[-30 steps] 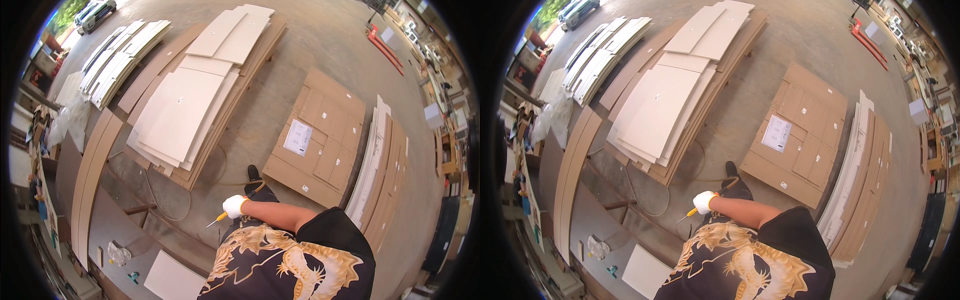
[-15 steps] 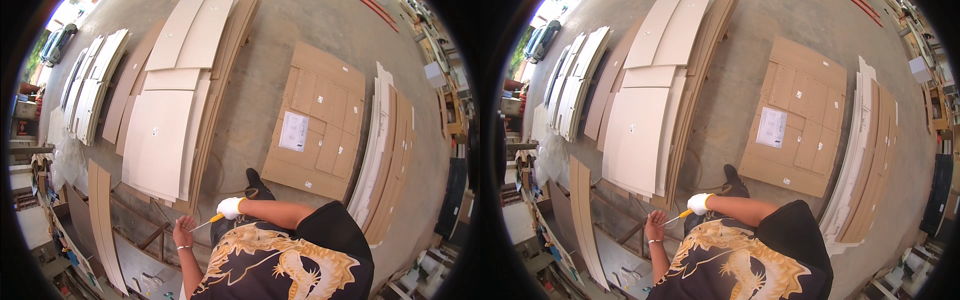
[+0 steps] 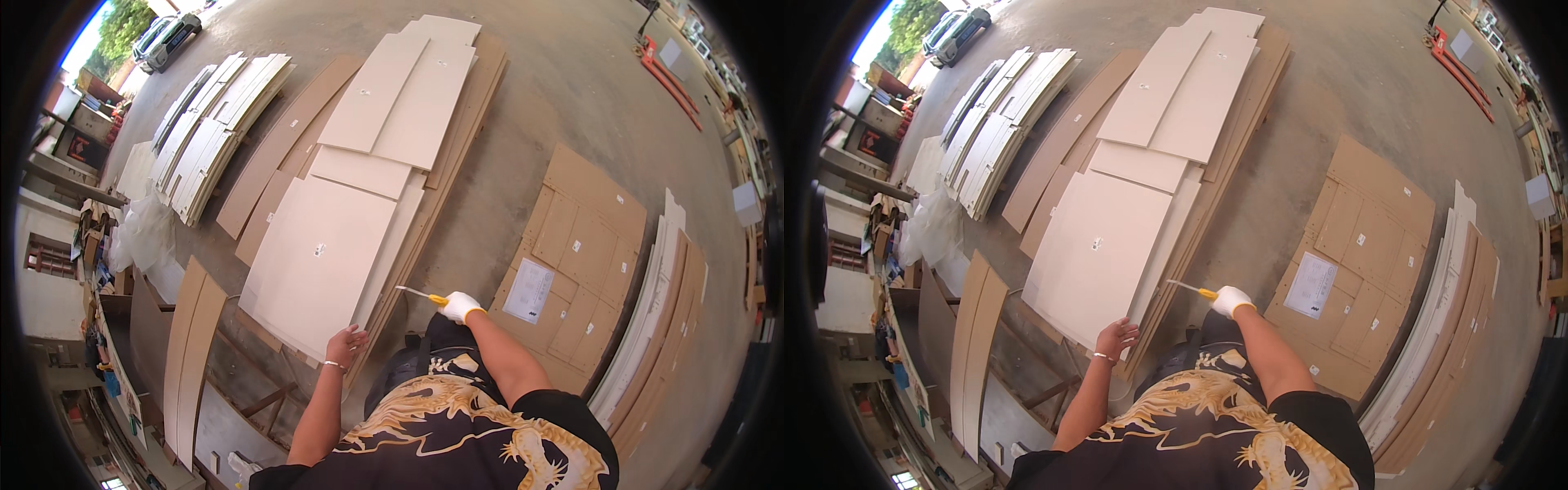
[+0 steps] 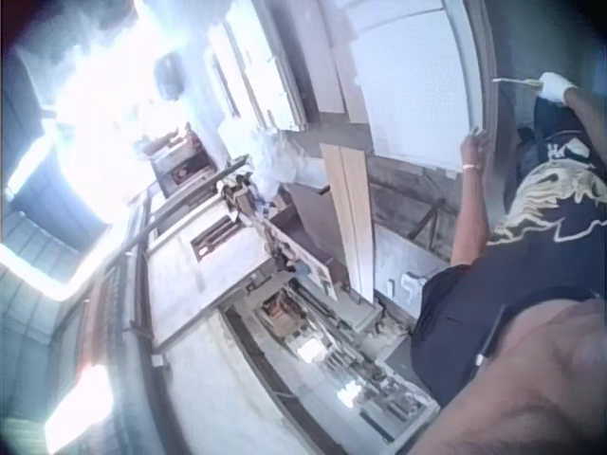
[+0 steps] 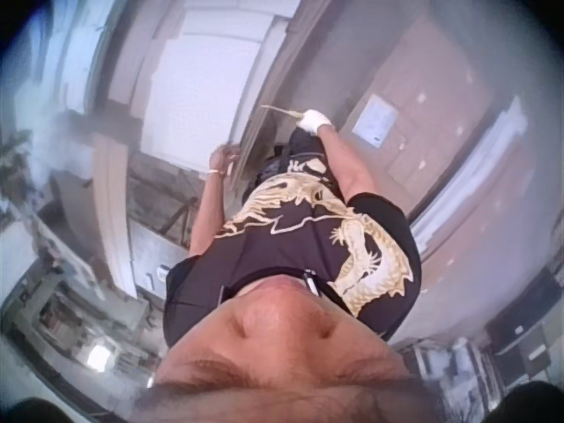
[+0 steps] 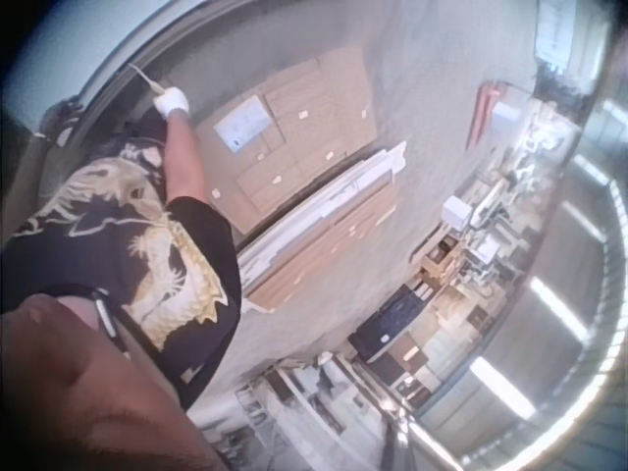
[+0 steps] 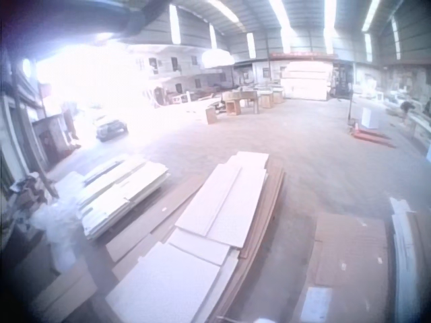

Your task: The person picks up white rectangular panels from a stack, places them on a workbench, and uses a handheld scraper to smooth the edges. They then use a small white stick to rub the edges of the panels. The person repeats this process for several panels, stacking the finished ones on the workbench.

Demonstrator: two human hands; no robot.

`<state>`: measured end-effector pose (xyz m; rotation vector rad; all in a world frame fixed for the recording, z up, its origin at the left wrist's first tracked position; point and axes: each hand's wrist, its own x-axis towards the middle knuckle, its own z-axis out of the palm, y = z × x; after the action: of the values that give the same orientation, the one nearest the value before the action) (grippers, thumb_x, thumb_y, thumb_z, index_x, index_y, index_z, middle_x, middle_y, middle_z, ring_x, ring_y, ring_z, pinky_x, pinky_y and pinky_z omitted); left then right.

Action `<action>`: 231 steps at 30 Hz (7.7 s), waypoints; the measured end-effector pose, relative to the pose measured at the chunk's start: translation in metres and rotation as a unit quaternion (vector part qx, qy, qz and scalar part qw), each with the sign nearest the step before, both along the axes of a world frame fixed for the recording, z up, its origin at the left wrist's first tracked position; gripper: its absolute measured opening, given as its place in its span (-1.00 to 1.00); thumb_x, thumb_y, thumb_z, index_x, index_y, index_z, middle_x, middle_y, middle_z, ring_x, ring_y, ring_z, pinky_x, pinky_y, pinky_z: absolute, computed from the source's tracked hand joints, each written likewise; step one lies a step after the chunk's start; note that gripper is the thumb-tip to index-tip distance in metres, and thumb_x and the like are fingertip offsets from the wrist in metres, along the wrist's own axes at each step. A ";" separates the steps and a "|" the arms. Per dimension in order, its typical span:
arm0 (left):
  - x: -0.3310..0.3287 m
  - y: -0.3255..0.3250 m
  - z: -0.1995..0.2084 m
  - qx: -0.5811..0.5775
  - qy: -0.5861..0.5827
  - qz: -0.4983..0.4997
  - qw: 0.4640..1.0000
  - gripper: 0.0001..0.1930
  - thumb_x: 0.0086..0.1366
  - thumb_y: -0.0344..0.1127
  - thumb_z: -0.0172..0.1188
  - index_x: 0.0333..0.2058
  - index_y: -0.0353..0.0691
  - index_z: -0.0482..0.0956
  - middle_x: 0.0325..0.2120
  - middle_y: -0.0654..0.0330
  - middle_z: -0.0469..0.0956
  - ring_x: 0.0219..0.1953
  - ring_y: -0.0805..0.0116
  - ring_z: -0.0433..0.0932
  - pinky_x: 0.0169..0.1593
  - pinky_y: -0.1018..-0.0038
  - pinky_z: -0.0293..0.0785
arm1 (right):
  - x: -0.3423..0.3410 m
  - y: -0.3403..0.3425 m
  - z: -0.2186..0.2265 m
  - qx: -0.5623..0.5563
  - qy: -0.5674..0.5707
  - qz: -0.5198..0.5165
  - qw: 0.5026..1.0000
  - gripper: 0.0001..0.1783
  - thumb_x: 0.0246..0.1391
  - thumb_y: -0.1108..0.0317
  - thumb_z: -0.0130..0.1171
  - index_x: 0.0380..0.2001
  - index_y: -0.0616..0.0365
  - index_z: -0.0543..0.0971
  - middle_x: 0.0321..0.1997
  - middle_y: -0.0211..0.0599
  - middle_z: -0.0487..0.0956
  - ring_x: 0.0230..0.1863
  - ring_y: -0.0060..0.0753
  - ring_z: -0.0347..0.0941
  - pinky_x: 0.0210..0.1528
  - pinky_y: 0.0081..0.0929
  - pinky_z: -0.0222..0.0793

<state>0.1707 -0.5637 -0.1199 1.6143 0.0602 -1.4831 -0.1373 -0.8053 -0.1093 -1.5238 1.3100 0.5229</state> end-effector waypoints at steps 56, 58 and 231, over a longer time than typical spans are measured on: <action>-0.053 0.028 -0.094 0.213 -0.221 0.433 0.848 -0.33 0.43 0.12 0.16 -0.03 -0.61 0.57 -0.12 -0.13 0.67 -0.21 0.07 0.62 -0.02 0.24 0.55 | 0.035 -0.222 -0.040 -0.055 -0.013 -0.054 0.997 -0.74 0.15 0.21 0.21 -0.41 0.21 0.66 -0.61 -0.28 0.58 -0.70 -0.44 0.47 -0.65 -0.39 0.37; -0.070 0.071 -0.083 0.217 -0.243 0.454 0.830 -0.30 0.43 0.15 0.14 -0.09 -0.63 0.60 -0.17 -0.14 0.68 -0.25 0.08 0.60 -0.04 0.24 0.53 | 0.045 -0.157 -0.029 -0.210 -0.032 0.433 0.876 -0.70 0.14 0.03 0.24 -0.24 -0.03 0.72 -0.30 -0.13 0.73 -0.32 -0.05 0.67 -0.17 -0.12 0.58; -0.165 0.251 -0.026 0.416 -0.106 0.503 0.750 -0.09 0.28 0.29 0.27 0.14 -0.63 0.47 0.17 -0.35 0.49 0.26 -0.19 0.48 0.30 0.13 0.39 | 0.069 -0.177 -0.112 0.259 -0.186 -0.233 0.919 -0.75 0.42 0.00 0.06 -0.32 -0.18 0.47 -0.51 -0.49 0.37 -0.60 -0.48 0.20 -0.57 -0.45 0.08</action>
<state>0.0055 -0.3129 -0.1460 1.8745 1.4067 -0.3621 -0.0687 -0.9822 -0.2215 -0.7847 1.0700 0.2249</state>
